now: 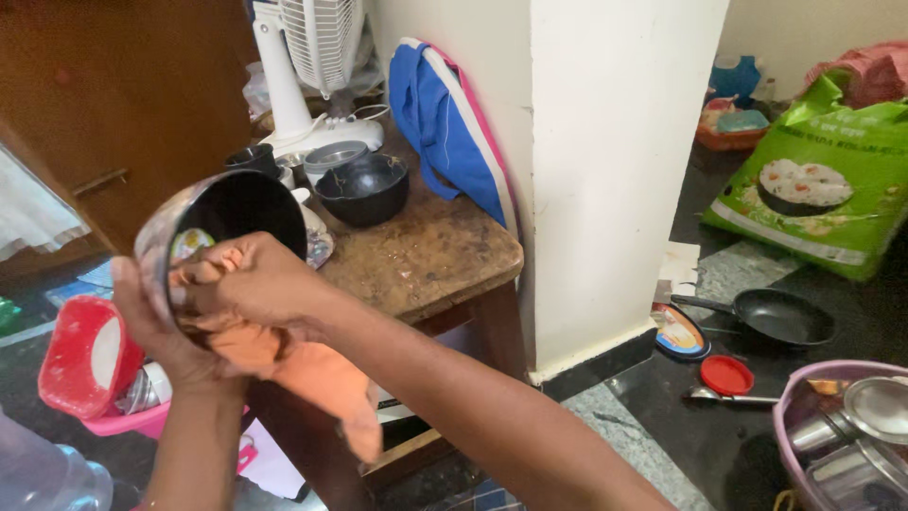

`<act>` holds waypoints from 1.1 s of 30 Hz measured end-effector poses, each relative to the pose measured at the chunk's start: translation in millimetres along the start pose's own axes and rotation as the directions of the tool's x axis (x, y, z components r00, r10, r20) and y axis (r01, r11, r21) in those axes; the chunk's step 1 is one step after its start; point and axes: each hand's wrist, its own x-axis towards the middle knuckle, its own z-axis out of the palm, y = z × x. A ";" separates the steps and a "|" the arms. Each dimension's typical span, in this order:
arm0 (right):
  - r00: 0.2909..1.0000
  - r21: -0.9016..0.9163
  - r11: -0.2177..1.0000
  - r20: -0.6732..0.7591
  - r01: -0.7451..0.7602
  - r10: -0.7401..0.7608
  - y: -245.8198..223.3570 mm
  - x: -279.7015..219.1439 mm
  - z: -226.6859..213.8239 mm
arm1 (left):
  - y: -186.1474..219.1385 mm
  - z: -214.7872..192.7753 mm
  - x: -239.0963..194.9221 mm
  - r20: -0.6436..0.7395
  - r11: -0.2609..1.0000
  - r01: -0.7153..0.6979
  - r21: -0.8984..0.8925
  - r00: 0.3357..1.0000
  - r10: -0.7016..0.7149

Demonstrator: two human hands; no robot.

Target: The person wipes the inside and outside of a black bowl with a floral pattern using an orange cloth. They rotate the bowl to clean all sides and then place it on a wooden table. The person then picks up a second black bowl and wipes it with the same cloth.

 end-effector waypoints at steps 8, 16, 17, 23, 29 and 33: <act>0.978 -0.895 0.446 -0.067 0.029 -0.197 -15.2 -7.0 -6.3 | 20.0 59.4 -4.3 -0.140 0.981 0.196 -0.007 0.971 -0.195; 0.880 -0.923 0.380 -0.136 0.054 -0.455 -1.4 -10.7 -14.7 | 21.6 80.1 -15.1 -0.019 0.972 0.233 -0.004 0.972 -0.233; 0.908 -0.892 0.452 -0.192 -0.003 -0.372 -2.2 -6.5 -12.9 | 24.7 76.8 -17.3 -0.019 0.972 0.236 -0.002 0.972 -0.236; 0.969 -0.076 0.997 -0.248 -0.029 0.009 3.9 9.1 6.2 | 17.4 50.0 -19.5 -0.042 0.989 0.140 0.041 0.990 -0.138; 0.972 -0.129 0.982 -0.174 0.138 -0.159 0.8 -16.1 34.6 | 20.5 1.7 1.3 -0.101 0.965 -0.061 0.253 0.991 0.090; 0.939 -0.882 0.452 -0.034 0.132 -0.341 -21.3 -11.5 11.5 | 21.1 38.3 -11.2 -0.113 0.989 0.123 -0.082 0.985 -0.132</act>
